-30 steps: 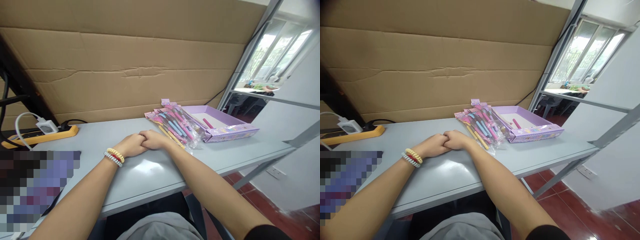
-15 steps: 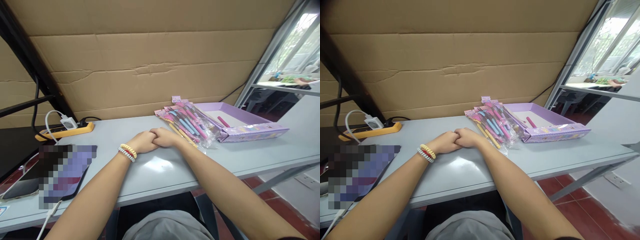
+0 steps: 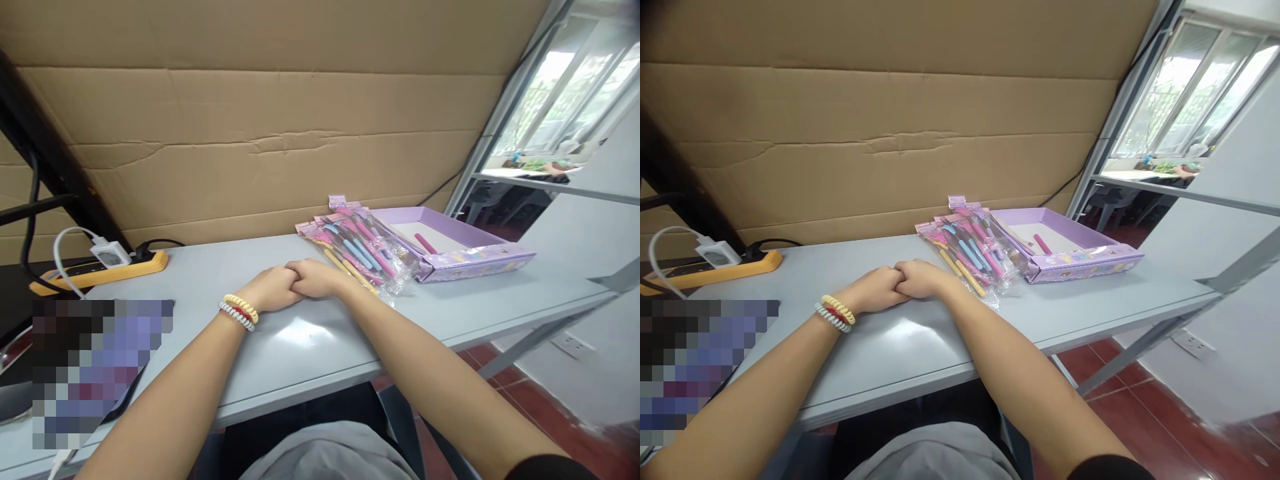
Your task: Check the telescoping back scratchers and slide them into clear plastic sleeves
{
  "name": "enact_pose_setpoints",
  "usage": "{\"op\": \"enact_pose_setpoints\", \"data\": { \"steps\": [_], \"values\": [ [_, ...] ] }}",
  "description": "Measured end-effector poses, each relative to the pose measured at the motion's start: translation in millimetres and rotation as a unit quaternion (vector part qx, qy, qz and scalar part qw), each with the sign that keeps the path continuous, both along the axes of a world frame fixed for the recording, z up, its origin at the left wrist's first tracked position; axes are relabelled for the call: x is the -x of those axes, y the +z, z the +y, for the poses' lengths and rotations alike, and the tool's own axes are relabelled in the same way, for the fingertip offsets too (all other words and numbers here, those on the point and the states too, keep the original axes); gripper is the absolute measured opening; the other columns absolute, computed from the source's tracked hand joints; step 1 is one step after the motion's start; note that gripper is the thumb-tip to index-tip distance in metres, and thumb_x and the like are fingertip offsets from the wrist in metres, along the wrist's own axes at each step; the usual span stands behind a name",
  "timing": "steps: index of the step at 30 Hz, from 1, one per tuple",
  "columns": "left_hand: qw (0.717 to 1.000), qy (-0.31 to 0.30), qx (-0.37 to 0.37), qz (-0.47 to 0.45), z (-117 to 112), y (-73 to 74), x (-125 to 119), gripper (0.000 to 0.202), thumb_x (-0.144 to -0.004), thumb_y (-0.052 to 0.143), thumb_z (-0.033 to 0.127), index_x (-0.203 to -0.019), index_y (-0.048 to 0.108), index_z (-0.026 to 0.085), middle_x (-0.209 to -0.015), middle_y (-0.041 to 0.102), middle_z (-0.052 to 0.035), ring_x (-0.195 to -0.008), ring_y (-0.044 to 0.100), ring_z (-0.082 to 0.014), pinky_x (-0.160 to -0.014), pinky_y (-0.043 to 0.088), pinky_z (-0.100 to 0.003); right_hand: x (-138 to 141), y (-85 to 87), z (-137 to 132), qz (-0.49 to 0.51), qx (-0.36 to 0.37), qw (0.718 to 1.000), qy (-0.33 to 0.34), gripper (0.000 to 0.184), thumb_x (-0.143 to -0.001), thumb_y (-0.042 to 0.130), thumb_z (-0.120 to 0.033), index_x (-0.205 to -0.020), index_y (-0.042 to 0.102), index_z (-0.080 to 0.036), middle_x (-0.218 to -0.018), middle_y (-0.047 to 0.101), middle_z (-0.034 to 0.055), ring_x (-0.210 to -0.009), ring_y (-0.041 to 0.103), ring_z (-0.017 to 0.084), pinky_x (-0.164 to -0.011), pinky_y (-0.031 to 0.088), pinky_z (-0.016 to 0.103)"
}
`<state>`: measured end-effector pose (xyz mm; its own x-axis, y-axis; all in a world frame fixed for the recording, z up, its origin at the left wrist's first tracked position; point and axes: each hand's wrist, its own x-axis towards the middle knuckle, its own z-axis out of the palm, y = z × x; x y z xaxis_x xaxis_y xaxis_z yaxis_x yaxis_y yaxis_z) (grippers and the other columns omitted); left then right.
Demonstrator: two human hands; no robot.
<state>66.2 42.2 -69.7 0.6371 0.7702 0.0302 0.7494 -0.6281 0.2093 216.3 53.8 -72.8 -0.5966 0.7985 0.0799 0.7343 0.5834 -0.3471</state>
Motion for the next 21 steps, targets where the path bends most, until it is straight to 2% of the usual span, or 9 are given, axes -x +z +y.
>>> {"op": "enact_pose_setpoints", "data": {
  "steps": [4, 11, 15, 21],
  "values": [
    [1.0, -0.004, 0.003, 0.0, -1.6, 1.3, -1.0, 0.024, -0.076, 0.048, 0.032, -0.08, 0.067, 0.019, -0.086, 0.069, -0.0077, -0.075, 0.064, -0.0224, -0.062, 0.044, -0.029, 1.1, 4.5, -4.7, -0.035, -0.007, 0.999, -0.008, 0.03, -0.073, 0.049, -0.023, -0.1, 0.059, -0.017, -0.095, 0.066, 0.0089, -0.087, 0.061, 0.022, -0.067, 0.042, 0.026],
    [1.0, -0.005, 0.001, 0.009, -3.3, 0.3, -1.1, 0.022, -0.075, 0.045, 0.032, -0.072, 0.064, 0.019, -0.085, 0.069, -0.0087, -0.074, 0.064, -0.0226, -0.061, 0.043, -0.029, 7.3, 27.4, -28.6, -0.131, 0.001, 0.99, -0.051, 0.033, -0.077, 0.044, -0.025, -0.104, 0.058, -0.015, -0.101, 0.066, 0.0134, -0.085, 0.063, 0.026, -0.059, 0.042, 0.03],
    [1.0, -0.005, -0.004, 0.019, -1.7, -1.5, -0.9, 0.023, -0.075, 0.044, 0.032, -0.071, 0.062, 0.019, -0.083, 0.069, -0.0094, -0.073, 0.063, -0.0232, -0.061, 0.042, -0.03, 8.4, 29.7, -33.2, -0.139, 0.003, 0.988, -0.063, 0.032, -0.078, 0.042, -0.025, -0.104, 0.057, -0.016, -0.1, 0.066, 0.013, -0.082, 0.063, 0.026, -0.054, 0.041, 0.03],
    [1.0, -0.012, 0.002, 0.011, -2.8, -1.3, -1.0, 0.031, -0.075, 0.047, 0.045, -0.075, 0.064, 0.02, -0.084, 0.069, -0.008, -0.073, 0.063, -0.0237, -0.059, 0.041, -0.03, 8.8, 30.4, -39.2, -0.135, 0.003, 0.988, -0.072, 0.032, -0.08, 0.042, -0.025, -0.106, 0.057, -0.015, -0.1, 0.066, 0.0141, -0.082, 0.063, 0.027, -0.053, 0.041, 0.031]
  ]
}}
